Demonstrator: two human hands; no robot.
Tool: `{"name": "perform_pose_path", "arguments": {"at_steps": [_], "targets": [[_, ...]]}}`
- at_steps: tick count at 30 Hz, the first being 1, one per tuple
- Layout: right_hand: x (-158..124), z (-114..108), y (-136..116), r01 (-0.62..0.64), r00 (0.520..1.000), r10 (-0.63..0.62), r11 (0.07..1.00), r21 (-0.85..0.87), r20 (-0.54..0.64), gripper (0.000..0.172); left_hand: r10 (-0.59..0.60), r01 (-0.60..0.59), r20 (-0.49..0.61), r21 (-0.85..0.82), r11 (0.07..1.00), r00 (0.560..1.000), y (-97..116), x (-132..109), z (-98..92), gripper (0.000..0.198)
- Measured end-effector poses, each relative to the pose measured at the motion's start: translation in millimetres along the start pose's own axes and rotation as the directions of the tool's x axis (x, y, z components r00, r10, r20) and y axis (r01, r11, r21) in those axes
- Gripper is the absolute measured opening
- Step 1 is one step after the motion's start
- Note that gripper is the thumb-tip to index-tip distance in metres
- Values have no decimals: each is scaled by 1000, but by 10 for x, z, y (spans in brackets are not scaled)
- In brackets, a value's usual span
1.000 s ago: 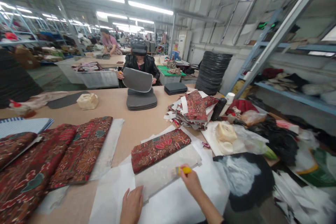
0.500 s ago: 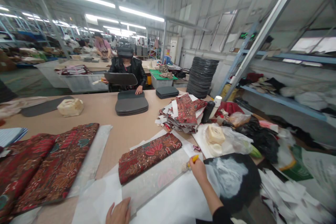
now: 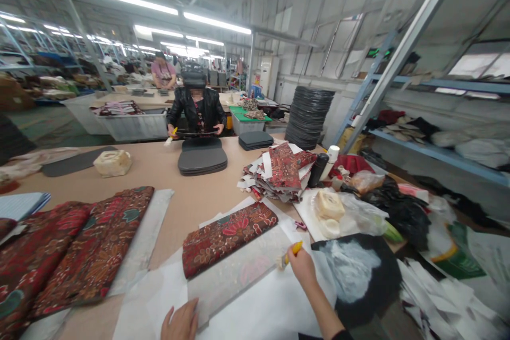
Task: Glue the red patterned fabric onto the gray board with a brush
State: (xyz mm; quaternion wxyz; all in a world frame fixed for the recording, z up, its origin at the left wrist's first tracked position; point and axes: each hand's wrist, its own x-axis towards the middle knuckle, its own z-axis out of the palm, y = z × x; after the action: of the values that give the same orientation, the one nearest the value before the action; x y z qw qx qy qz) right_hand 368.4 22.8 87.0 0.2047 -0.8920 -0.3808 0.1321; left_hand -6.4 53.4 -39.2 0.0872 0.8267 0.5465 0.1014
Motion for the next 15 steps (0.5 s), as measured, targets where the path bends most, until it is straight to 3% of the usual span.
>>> {"name": "perform_pose_path", "arguments": {"at_steps": [2,5,6,8,10,12,15], "targets": [[-212,210,-242,107,987,-126,977,185,98,34,-18,18,-20,-8,1000,1000,33,3,-16,35],[-466,480,-481,234,908,-352,875,423,226,23,-14,13,-36,-31,999,999,102,-5,-63,33],[-502,519,-493,253,891,-383,865,434,244,21,-7,6,-36,-42,999,999,125,-11,-84,33],[-495,502,-435,257,911,-343,907,334,230,21,-4,1,-47,-62,998,999,164,-19,-130,33],[-444,410,-354,251,951,-274,954,164,140,23,-11,6,-59,-88,996,998,193,-15,-177,33],[-462,341,-369,280,957,-284,957,78,61,22,-26,20,-51,-125,992,998,212,7,-223,36],[-745,434,-651,384,891,-427,889,248,152,20,-78,73,-17,-196,978,997,234,65,-291,40]]}}
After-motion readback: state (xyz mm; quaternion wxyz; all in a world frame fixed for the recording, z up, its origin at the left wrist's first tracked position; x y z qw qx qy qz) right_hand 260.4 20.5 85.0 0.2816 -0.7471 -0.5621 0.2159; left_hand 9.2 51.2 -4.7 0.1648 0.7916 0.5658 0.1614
